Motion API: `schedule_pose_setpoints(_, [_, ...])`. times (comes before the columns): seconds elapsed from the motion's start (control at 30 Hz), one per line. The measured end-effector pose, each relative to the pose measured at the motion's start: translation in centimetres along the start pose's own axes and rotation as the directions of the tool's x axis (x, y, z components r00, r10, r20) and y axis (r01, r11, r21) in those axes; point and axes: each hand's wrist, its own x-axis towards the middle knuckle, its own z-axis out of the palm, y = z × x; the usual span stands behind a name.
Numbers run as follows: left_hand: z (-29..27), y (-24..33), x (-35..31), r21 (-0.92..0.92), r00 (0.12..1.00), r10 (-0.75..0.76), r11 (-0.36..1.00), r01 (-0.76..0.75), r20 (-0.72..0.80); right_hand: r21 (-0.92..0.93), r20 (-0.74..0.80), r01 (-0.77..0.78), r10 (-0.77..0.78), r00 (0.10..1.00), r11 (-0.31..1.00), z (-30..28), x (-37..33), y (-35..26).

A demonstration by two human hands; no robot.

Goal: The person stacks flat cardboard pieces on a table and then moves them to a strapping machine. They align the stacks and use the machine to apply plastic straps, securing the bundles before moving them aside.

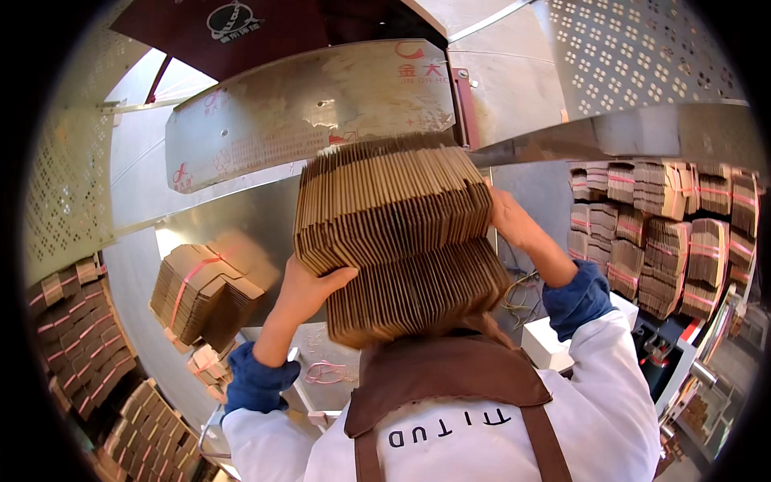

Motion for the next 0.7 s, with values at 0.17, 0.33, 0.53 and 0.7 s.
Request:
schedule_pose_setpoints(0.17, [-0.2, -2.9, 2.0, -0.080, 0.922, -0.334, 0.931, 0.355, 0.197, -0.106, 0.079, -0.247, 0.256, 0.963, 0.963, 1.9, 1.6, 3.0])
schedule_pose_setpoints(0.33, [1.5, -8.9, 4.2, -0.098, 0.772, -0.597, 0.773, 0.626, 0.218, 0.000, 0.104, -0.324, 0.323, 0.941, 0.946, 4.7, 3.2, 9.1])
schedule_pose_setpoints(0.53, [2.6, -13.6, 4.2, -0.088, 0.936, -0.311, 0.941, 0.327, 0.162, -0.171, 0.205, -0.170, 0.203, 0.957, 0.971, 4.7, 2.8, 7.9])
schedule_pose_setpoints(0.7, [3.0, -15.1, 4.7, -0.201, 0.868, -0.472, 0.845, 0.495, 0.154, -0.241, 0.289, -0.204, 0.271, 0.918, 0.949, 3.3, 2.6, 6.3])
